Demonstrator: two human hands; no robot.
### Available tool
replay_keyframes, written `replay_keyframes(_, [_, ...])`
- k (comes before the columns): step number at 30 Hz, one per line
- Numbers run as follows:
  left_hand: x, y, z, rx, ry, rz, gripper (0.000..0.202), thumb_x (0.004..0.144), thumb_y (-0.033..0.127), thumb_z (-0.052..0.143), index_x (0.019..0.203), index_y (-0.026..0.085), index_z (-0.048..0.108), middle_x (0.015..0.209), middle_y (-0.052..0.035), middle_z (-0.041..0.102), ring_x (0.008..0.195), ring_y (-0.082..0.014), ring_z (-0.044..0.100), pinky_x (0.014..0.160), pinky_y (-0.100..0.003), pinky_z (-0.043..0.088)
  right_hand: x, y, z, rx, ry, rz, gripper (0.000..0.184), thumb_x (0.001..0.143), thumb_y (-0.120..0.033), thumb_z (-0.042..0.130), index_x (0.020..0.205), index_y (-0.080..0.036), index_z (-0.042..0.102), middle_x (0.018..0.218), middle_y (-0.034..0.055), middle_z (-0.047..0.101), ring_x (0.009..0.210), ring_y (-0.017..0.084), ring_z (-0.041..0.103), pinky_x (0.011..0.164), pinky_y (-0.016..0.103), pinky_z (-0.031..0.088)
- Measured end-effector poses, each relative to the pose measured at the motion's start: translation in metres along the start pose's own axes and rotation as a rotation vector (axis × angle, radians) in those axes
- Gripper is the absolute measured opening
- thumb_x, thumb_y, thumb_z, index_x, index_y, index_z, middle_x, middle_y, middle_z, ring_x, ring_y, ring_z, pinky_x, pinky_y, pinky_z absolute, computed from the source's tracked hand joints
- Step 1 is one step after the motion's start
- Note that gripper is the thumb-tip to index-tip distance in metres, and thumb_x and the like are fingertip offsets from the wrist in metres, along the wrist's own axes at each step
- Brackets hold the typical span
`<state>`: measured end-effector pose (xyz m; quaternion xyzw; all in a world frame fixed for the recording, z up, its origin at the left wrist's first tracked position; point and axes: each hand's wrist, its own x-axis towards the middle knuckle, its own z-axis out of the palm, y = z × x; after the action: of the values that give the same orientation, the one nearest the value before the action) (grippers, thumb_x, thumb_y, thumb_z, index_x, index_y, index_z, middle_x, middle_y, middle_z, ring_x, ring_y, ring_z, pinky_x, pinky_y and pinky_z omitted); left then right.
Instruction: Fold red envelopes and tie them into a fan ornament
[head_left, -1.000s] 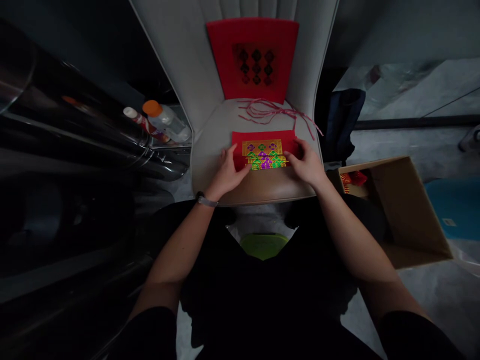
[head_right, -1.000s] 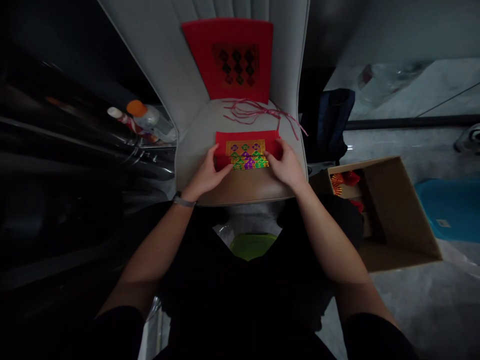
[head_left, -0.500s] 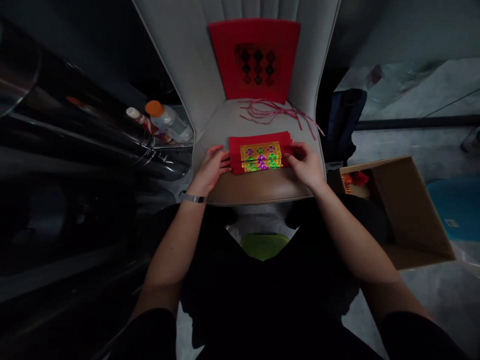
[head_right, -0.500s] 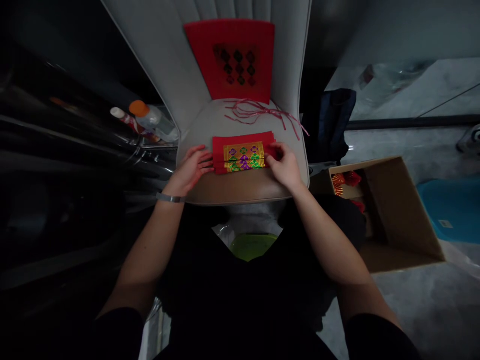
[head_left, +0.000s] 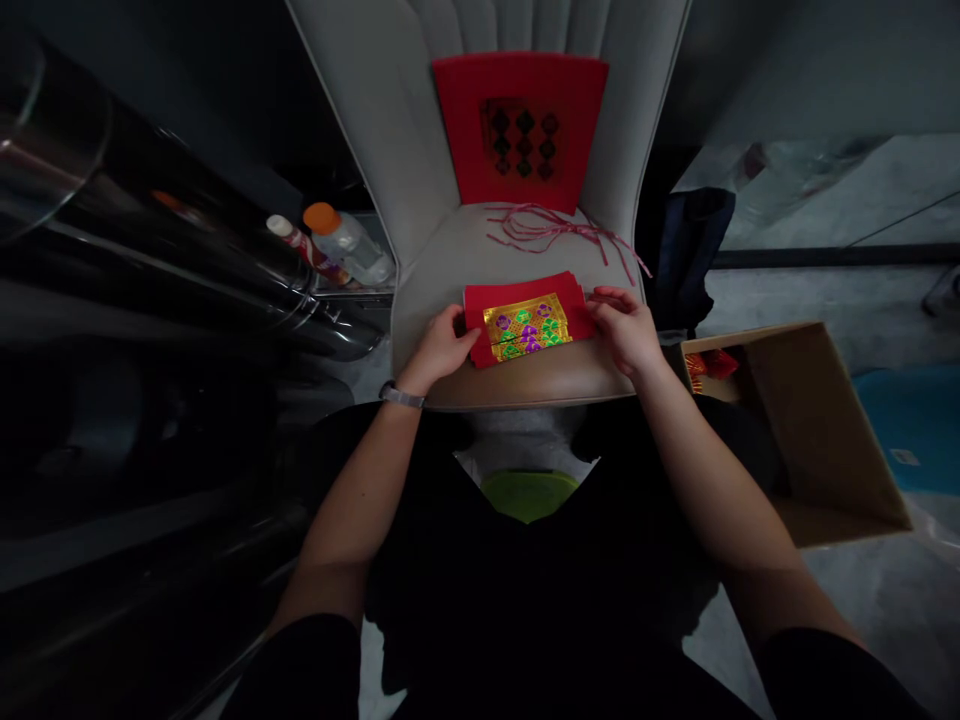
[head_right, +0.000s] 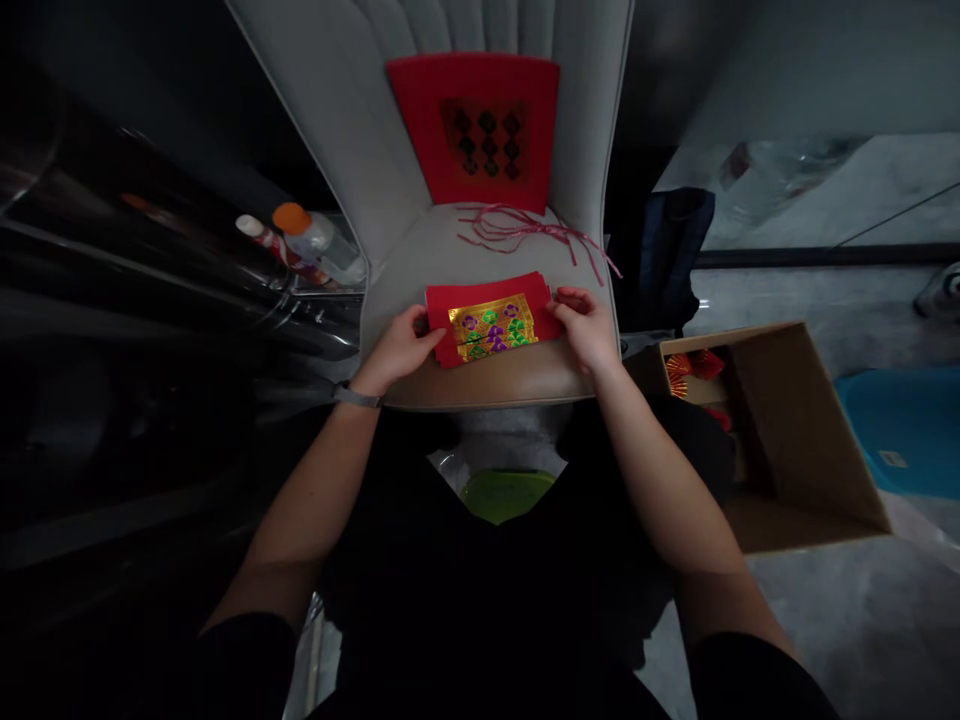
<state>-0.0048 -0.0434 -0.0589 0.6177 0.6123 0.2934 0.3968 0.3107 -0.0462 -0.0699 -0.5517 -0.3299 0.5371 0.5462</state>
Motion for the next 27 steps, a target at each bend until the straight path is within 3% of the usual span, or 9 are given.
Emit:
replay_keyframes(5, [-0.003, -0.004, 0.002, -0.072, -0.015, 0.07, 0.026, 0.085, 0.017, 0.068, 0.111, 0.019, 0.063, 0.116, -0.0111, 0.076, 0.104, -0.0257, 0.073, 0.097, -0.046, 0.057, -0.001, -0.007, -0.006, 0.049, -0.021, 0.088, 0.054, 0.058, -0.033, 0.095, 0.103, -0.027, 0.067, 0.109, 0.0038, 0.076, 0.104, 0.024, 0.074, 0.099, 0.043, 0.061])
replay_keyframes(10, [-0.015, -0.002, 0.003, -0.16, -0.017, 0.148, 0.027, 0.087, 0.023, 0.068, 0.113, 0.019, 0.062, 0.116, -0.0117, 0.075, 0.105, -0.0251, 0.073, 0.1, -0.045, 0.057, 0.0, -0.005, -0.011, 0.033, -0.056, 0.079, 0.061, 0.052, -0.029, 0.098, 0.105, -0.025, 0.067, 0.117, 0.0069, 0.075, 0.112, 0.025, 0.073, 0.111, 0.047, 0.055])
replay_keyframes(14, [-0.03, 0.0, -0.003, -0.149, -0.008, 0.197, 0.029, 0.088, 0.029, 0.071, 0.115, 0.019, 0.064, 0.112, -0.0094, 0.075, 0.103, -0.0238, 0.072, 0.098, -0.042, 0.058, 0.0, -0.002, -0.013, 0.001, -0.111, 0.017, 0.066, 0.049, -0.031, 0.1, 0.105, -0.026, 0.065, 0.117, 0.0063, 0.075, 0.116, 0.028, 0.071, 0.113, 0.052, 0.054])
replay_keyframes(19, [-0.051, 0.007, -0.016, -0.135, -0.122, 0.226, 0.024, 0.09, 0.036, 0.072, 0.108, 0.021, 0.068, 0.108, -0.0075, 0.076, 0.1, -0.0228, 0.072, 0.097, -0.041, 0.058, -0.008, -0.01, -0.017, -0.088, -0.205, 0.003, 0.075, 0.049, -0.034, 0.102, 0.114, -0.026, 0.066, 0.113, 0.0055, 0.076, 0.106, 0.027, 0.073, 0.106, 0.052, 0.059])
replay_keyframes(23, [-0.063, 0.013, -0.021, -0.158, -0.207, 0.228, 0.02, 0.09, 0.037, 0.074, 0.102, 0.021, 0.071, 0.109, -0.0088, 0.076, 0.105, -0.0243, 0.072, 0.101, -0.043, 0.057, -0.015, -0.021, -0.022, -0.177, -0.328, 0.019, 0.071, 0.051, -0.033, 0.101, 0.114, -0.025, 0.07, 0.113, 0.0053, 0.076, 0.098, 0.025, 0.073, 0.099, 0.049, 0.061])
replay_keyframes(25, [-0.064, 0.013, -0.018, -0.179, -0.204, 0.213, 0.022, 0.088, 0.035, 0.075, 0.105, 0.021, 0.071, 0.113, -0.0093, 0.075, 0.108, -0.0247, 0.071, 0.105, -0.044, 0.055, -0.015, -0.021, -0.023, -0.197, -0.355, 0.023, 0.074, 0.051, -0.032, 0.1, 0.118, -0.026, 0.069, 0.108, 0.0041, 0.076, 0.095, 0.025, 0.073, 0.097, 0.048, 0.061])
replay_keyframes(27, [-0.061, 0.012, -0.014, -0.242, -0.126, 0.161, 0.036, 0.084, 0.032, 0.078, 0.117, 0.021, 0.068, 0.123, -0.0105, 0.073, 0.116, -0.0256, 0.069, 0.11, -0.046, 0.053, -0.012, -0.018, -0.024, -0.226, -0.329, 0.026, 0.075, 0.053, -0.033, 0.098, 0.121, -0.026, 0.067, 0.104, 0.0031, 0.075, 0.092, 0.024, 0.072, 0.094, 0.047, 0.061])
